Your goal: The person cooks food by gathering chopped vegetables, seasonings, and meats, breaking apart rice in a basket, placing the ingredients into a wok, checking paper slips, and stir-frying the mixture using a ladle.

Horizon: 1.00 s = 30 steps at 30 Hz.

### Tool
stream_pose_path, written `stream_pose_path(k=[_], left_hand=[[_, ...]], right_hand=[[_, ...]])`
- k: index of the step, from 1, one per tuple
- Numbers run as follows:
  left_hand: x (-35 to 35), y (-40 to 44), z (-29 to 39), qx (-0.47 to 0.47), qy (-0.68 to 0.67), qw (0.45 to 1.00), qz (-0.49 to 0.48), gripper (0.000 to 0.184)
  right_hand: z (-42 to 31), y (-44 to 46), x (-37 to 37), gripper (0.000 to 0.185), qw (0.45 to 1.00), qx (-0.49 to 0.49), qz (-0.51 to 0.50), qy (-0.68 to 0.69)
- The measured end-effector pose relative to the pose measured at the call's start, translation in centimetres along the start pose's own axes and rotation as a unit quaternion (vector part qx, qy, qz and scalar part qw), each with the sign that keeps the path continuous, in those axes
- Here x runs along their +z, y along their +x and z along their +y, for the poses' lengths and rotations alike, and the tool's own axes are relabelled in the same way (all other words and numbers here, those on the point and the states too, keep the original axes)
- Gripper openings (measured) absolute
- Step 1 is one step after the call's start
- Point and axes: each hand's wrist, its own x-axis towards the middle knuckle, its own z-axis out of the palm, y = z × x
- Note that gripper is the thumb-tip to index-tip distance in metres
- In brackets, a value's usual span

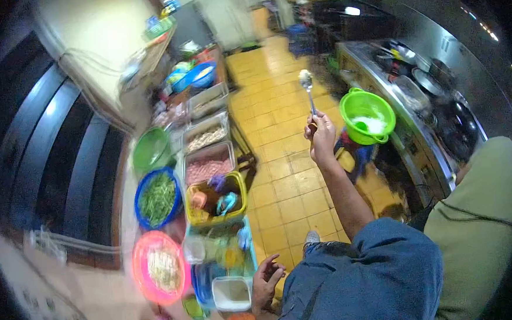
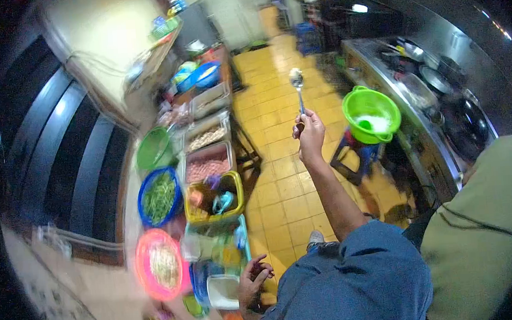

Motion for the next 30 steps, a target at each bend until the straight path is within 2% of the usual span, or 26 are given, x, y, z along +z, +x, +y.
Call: stream_pose_path(k=[2, 6, 8, 10, 14, 19, 22, 23, 24, 26, 27, 28, 30], left_hand=[[1.6, 4.2, 1.2, -0.020, 0.022, 0.999, -0.027, 0.040], [4.6, 14.3, 1.7, -0.050, 0.104, 0.980, -0.161, 0.037], [7.0, 18.5, 2.4, -0.057, 0.160, 0.968, -0.183, 0.038], [9.1, 23.0, 2.8, -0.081, 0.158, 0.952, -0.251, 0.037], [16.6, 30.7, 2.9, -0.098, 0.236, 0.906, -0.337, 0.036], [25.8, 38.1, 2.8, -0.098, 0.265, 0.867, -0.410, 0.036], [31.1, 41.6, 2.5, -0.087, 0.269, 0.857, -0.432, 0.037], [33.0, 42.8, 2.1, -0.088, 0.263, 0.852, -0.443, 0.036], [34.6, 44.0, 1.5, -0.093, 0.257, 0.848, -0.454, 0.036], [38.7, 45.6, 0.6, -0.087, 0.253, 0.836, -0.479, 0.035], [40.8, 45.7, 0.8, -0.091, 0.272, 0.825, -0.487, 0.034], [42.5, 46.0, 1.0, -0.096, 0.295, 0.814, -0.491, 0.034], [45.2, 46.8, 0.9, -0.089, 0.307, 0.798, -0.511, 0.035]], right_hand=[[-3.0, 2.6, -4.5, 0.011, 0.990, -0.091, 0.107, -0.016], [-9.4, 4.1, -14.6, 0.013, 0.958, -0.161, 0.208, -0.118], [-13.2, 2.5, -18.3, 0.015, 0.942, -0.164, 0.262, -0.131], [-15.8, 1.1, -22.7, 0.015, 0.919, -0.184, 0.316, -0.150], [-22.3, -1.6, -29.2, 0.009, 0.870, -0.184, 0.432, -0.152], [-29.6, 0.0, -36.8, 0.005, 0.809, -0.219, 0.531, -0.123], [-32.5, 2.5, -40.6, 0.004, 0.803, -0.260, 0.523, -0.118], [-32.9, 3.4, -41.9, 0.006, 0.795, -0.247, 0.551, -0.053], [-32.6, 4.2, -43.8, 0.006, 0.789, -0.253, 0.558, -0.051], [-33.2, 6.0, -48.6, 0.008, 0.805, -0.172, 0.557, -0.113], [-33.9, 7.5, -48.2, 0.012, 0.775, -0.177, 0.601, -0.080], [-34.4, 8.4, -49.9, 0.011, 0.794, -0.162, 0.583, -0.063], [-35.7, 10.5, -53.2, 0.012, 0.782, -0.142, 0.594, -0.124]])
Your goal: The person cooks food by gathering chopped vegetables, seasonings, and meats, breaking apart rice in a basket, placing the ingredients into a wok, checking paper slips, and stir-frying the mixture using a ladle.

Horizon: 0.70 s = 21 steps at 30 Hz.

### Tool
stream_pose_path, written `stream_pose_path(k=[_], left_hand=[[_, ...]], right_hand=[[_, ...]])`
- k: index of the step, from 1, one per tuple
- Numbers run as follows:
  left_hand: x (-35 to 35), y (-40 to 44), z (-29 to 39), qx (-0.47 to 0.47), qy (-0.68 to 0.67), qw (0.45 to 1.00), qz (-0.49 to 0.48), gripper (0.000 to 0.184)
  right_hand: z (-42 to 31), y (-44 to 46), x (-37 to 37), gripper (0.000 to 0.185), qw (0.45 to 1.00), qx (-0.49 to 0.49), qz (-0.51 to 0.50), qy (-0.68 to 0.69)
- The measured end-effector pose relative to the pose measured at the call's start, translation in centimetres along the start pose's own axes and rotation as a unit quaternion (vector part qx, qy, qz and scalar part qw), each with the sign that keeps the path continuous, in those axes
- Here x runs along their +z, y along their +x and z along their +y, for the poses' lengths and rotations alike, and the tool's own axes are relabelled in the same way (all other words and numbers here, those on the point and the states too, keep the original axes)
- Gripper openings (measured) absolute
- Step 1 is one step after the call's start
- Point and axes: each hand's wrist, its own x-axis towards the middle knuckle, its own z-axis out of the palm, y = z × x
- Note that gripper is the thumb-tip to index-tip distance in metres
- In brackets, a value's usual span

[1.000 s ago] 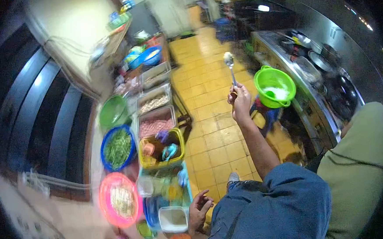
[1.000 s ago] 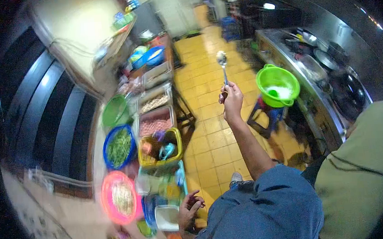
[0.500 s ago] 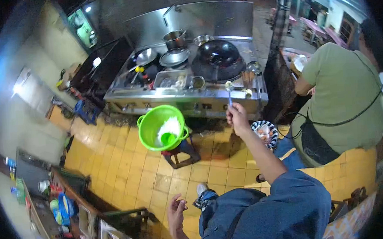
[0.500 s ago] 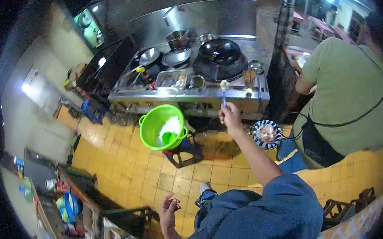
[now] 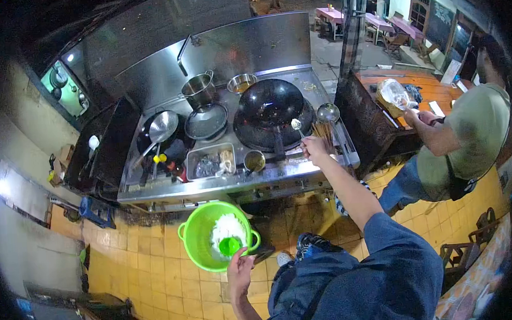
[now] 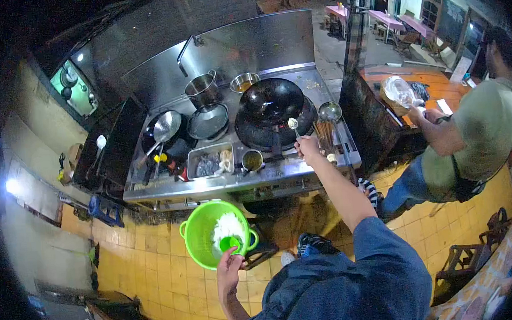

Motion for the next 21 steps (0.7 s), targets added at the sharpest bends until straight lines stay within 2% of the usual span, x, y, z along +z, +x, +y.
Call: stream_pose_path(k=[1, 4, 5, 7, 8, 9, 11, 12, 13, 15, 16, 17, 18, 19, 20, 21], left_hand=[[0.3, 1.0, 0.9, 0.008, -0.011, 1.000, -0.019, 0.035], [0.9, 4.2, 2.9, 0.006, -0.027, 0.999, -0.043, 0.037], [1.4, 5.3, 3.0, 0.001, -0.006, 1.000, -0.027, 0.037], [1.7, 7.3, 3.1, -0.014, 0.047, 0.999, 0.016, 0.036], [2.2, 8.3, 3.0, -0.020, 0.038, 0.999, 0.021, 0.035], [2.8, 9.3, 3.1, -0.024, 0.037, 0.999, 0.022, 0.035], [4.4, 11.6, 3.8, -0.039, 0.044, 0.998, 0.003, 0.034], [5.3, 12.8, 4.4, -0.050, 0.052, 0.997, -0.016, 0.034], [6.6, 13.8, 5.5, -0.046, 0.037, 0.997, -0.052, 0.034], [8.4, 16.4, 4.8, -0.006, 0.024, 0.993, -0.112, 0.033], [9.6, 17.2, 5.6, 0.011, 0.032, 0.988, -0.148, 0.034], [10.9, 17.9, 6.6, 0.015, 0.035, 0.987, -0.159, 0.034], [12.3, 18.3, 7.9, 0.021, 0.094, 0.972, -0.214, 0.033], [13.5, 18.5, 9.0, 0.027, 0.154, 0.951, -0.268, 0.033], [14.4, 18.6, 9.8, 0.029, 0.161, 0.946, -0.280, 0.033], [15.3, 18.6, 10.3, 0.074, 0.179, 0.911, -0.364, 0.033]], right_hand=[[-0.2, 1.9, 0.6, 0.012, 1.000, 0.000, 0.002, 0.004], [-1.0, 7.8, 2.8, 0.015, 0.976, -0.055, 0.020, -0.210], [-0.3, 12.2, 2.7, 0.016, 0.915, -0.122, 0.026, -0.383], [0.5, 17.0, 4.1, 0.016, 0.801, -0.242, 0.067, -0.544], [1.2, 18.2, 4.5, 0.017, 0.774, -0.299, 0.106, -0.547], [0.3, 17.9, 5.5, 0.016, 0.804, -0.248, 0.113, -0.529], [-2.6, 16.5, 6.5, 0.015, 0.756, -0.183, 0.016, -0.628], [-2.0, 18.0, 6.3, 0.018, 0.680, -0.222, -0.037, -0.697], [-2.8, 18.0, 6.5, 0.017, 0.626, -0.215, -0.094, -0.744], [-3.4, 18.4, 7.0, 0.021, 0.650, -0.239, -0.029, -0.721], [-3.2, 19.1, 6.7, 0.023, 0.629, -0.261, -0.053, -0.730], [-3.1, 19.9, 6.3, 0.022, 0.593, -0.247, -0.089, -0.761], [-3.2, 20.0, 5.9, 0.022, 0.557, -0.228, -0.126, -0.788], [-3.2, 20.0, 5.3, 0.022, 0.563, -0.222, -0.116, -0.788], [-3.2, 20.1, 4.6, 0.020, 0.590, -0.255, -0.088, -0.761], [-3.4, 19.9, 4.0, 0.018, 0.614, -0.288, -0.059, -0.732]])
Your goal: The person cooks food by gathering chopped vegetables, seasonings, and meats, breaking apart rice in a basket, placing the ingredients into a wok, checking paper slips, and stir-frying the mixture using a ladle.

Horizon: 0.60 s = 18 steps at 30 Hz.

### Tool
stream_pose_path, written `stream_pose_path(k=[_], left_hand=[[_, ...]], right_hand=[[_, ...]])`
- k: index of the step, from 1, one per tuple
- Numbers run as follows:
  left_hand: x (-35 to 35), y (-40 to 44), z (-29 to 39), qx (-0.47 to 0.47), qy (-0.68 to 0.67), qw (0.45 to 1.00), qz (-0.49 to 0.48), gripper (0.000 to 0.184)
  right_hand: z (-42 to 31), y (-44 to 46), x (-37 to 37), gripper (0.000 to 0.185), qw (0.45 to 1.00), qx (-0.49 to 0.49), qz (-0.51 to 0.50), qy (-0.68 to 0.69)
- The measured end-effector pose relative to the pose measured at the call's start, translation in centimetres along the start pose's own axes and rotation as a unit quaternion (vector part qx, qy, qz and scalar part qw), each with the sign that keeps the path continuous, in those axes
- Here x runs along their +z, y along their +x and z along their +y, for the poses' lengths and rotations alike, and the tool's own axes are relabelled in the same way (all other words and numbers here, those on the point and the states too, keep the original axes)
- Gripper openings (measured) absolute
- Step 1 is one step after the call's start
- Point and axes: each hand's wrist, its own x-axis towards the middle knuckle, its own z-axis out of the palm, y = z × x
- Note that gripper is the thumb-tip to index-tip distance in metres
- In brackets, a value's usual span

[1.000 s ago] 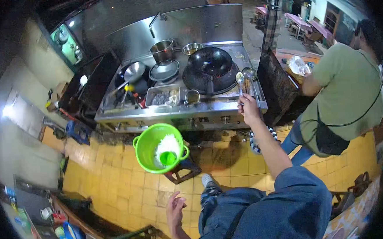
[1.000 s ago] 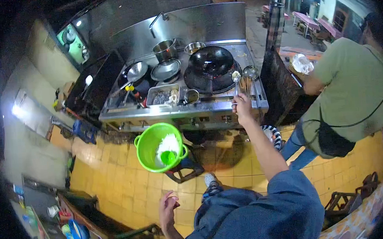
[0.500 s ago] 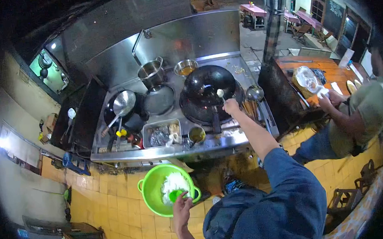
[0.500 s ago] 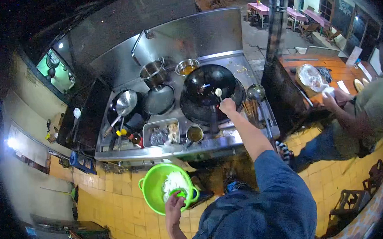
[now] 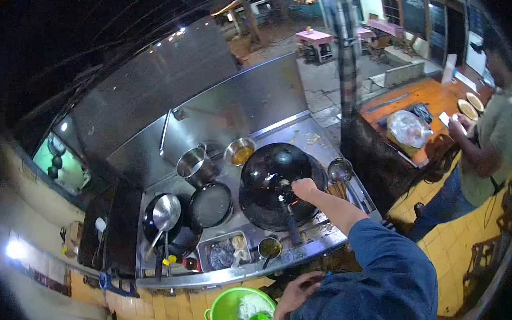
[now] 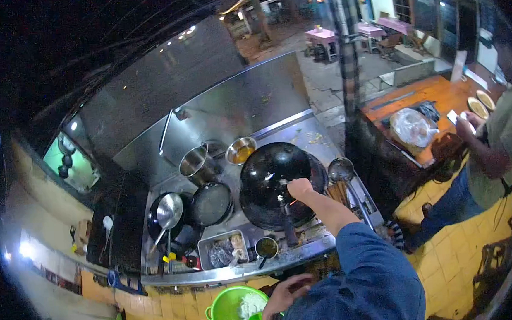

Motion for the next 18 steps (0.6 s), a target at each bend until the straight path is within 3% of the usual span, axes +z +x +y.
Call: stream_pose_path(k=[1, 2, 4, 5, 7, 9, 11, 13, 14, 15, 16, 18], left_hand=[[0.5, 0.6, 0.7, 0.053, 0.031, 0.995, -0.083, 0.032], [1.0, 1.2, 1.3, 0.052, 0.034, 0.993, -0.099, 0.032], [2.2, 2.3, 2.1, 0.171, 0.074, 0.948, -0.258, 0.038], [3.3, 2.5, 1.8, 0.171, 0.076, 0.941, -0.283, 0.038], [5.6, 2.8, 1.2, 0.241, 0.169, 0.883, -0.366, 0.044], [8.4, 2.1, 3.0, 0.201, 0.115, 0.847, -0.479, 0.046], [11.9, 0.4, 1.6, 0.228, 0.046, 0.805, -0.547, 0.044], [15.3, -1.3, 0.8, 0.255, 0.016, 0.717, -0.648, 0.041], [17.0, -2.3, 0.9, 0.244, -0.010, 0.676, -0.696, 0.039], [18.9, -3.5, 1.0, 0.230, -0.034, 0.634, -0.737, 0.036], [20.9, -4.7, 0.8, 0.258, -0.056, 0.588, -0.765, 0.028], [23.8, -6.8, 0.6, 0.213, -0.059, 0.506, -0.833, 0.024]], right_hand=[[0.2, -1.2, -1.5, 0.018, 1.000, 0.014, 0.003, 0.000], [0.4, -3.0, -2.8, 0.020, 0.995, 0.064, 0.059, 0.039], [1.7, -6.5, -3.7, 0.018, 0.972, 0.147, 0.141, 0.114], [2.8, -9.1, -3.3, 0.018, 0.968, 0.172, 0.146, 0.112], [4.8, -15.7, -2.7, 0.016, 0.885, 0.205, 0.315, 0.275], [6.0, -26.0, -3.9, 0.013, 0.838, 0.239, 0.333, 0.361], [6.3, -37.2, -2.4, 0.017, 0.735, 0.405, 0.356, 0.410], [5.0, -49.6, -0.1, 0.019, 0.571, 0.514, 0.467, 0.438], [3.3, -55.9, 0.7, 0.019, 0.484, 0.587, 0.515, 0.396], [1.8, -63.0, 3.3, 0.018, 0.474, 0.651, 0.528, 0.269], [-0.7, -68.9, 3.8, 0.018, 0.384, 0.703, 0.555, 0.222], [-5.7, -77.8, 3.6, 0.018, 0.223, 0.748, 0.613, 0.126]])
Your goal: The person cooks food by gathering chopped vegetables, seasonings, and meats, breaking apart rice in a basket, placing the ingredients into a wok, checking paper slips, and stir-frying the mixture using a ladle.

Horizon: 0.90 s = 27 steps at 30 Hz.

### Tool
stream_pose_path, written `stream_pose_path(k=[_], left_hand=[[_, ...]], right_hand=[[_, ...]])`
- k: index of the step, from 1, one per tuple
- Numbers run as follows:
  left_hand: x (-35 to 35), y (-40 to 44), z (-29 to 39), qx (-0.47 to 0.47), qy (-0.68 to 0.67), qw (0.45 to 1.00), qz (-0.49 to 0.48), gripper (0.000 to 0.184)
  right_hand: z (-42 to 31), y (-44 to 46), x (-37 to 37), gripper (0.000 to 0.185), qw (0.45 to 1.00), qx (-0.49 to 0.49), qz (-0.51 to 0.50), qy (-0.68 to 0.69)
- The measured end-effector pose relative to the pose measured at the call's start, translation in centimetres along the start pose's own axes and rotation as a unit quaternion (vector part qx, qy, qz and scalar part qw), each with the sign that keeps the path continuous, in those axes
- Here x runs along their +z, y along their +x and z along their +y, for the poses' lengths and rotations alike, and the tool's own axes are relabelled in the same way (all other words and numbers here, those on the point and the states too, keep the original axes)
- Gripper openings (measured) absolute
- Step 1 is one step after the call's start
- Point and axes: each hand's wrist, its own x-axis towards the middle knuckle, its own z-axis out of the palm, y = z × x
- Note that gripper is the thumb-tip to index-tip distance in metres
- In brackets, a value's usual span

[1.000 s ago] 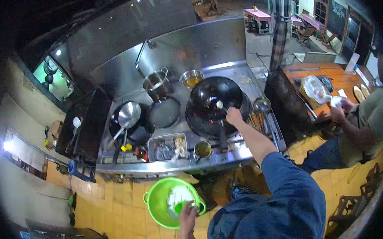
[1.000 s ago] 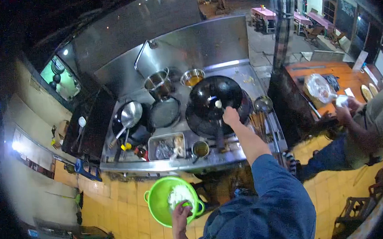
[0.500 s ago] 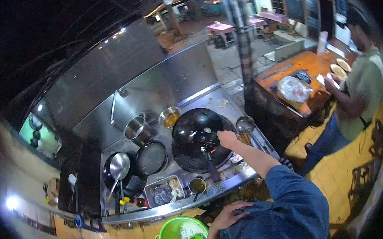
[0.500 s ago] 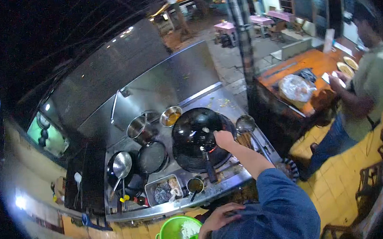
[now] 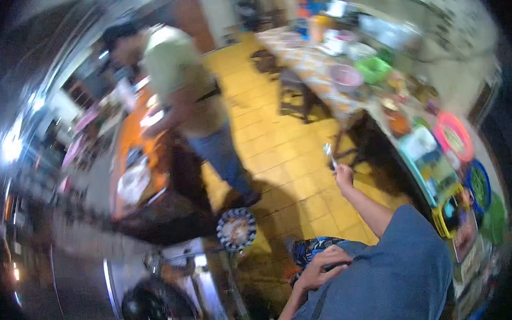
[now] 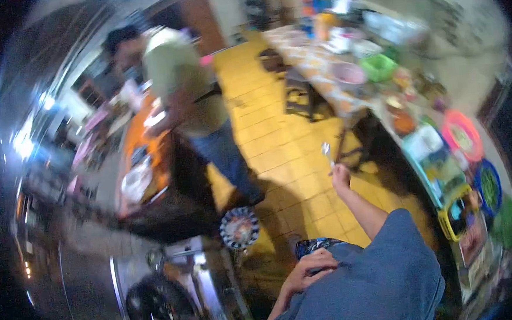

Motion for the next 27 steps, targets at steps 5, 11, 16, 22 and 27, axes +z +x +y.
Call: stream_pose_path(k=[5, 11, 16, 22, 27], left_hand=[[2.7, 8.8, -1.2, -0.026, -0.045, 0.979, -0.198, 0.015], [5.1, 17.8, -4.2, -0.042, -0.075, 0.962, -0.261, 0.017], [8.0, 24.9, -6.3, 0.029, -0.144, 0.972, -0.186, 0.013], [10.0, 27.5, -9.0, 0.072, -0.104, 0.989, -0.073, 0.014], [9.7, 29.4, -8.1, 0.056, -0.079, 0.994, 0.052, 0.014]], right_hand=[[1.9, 10.5, -16.5, 0.020, 0.973, 0.026, 0.207, 0.102], [-1.1, 20.8, -21.9, 0.016, 0.933, 0.093, 0.184, 0.294], [5.5, 36.7, -22.2, 0.009, 0.877, 0.143, 0.010, 0.458], [10.3, 46.2, -19.1, 0.015, 0.895, 0.243, -0.034, 0.373], [0.2, 29.8, -13.1, 0.027, 0.969, 0.097, -0.063, 0.216]])
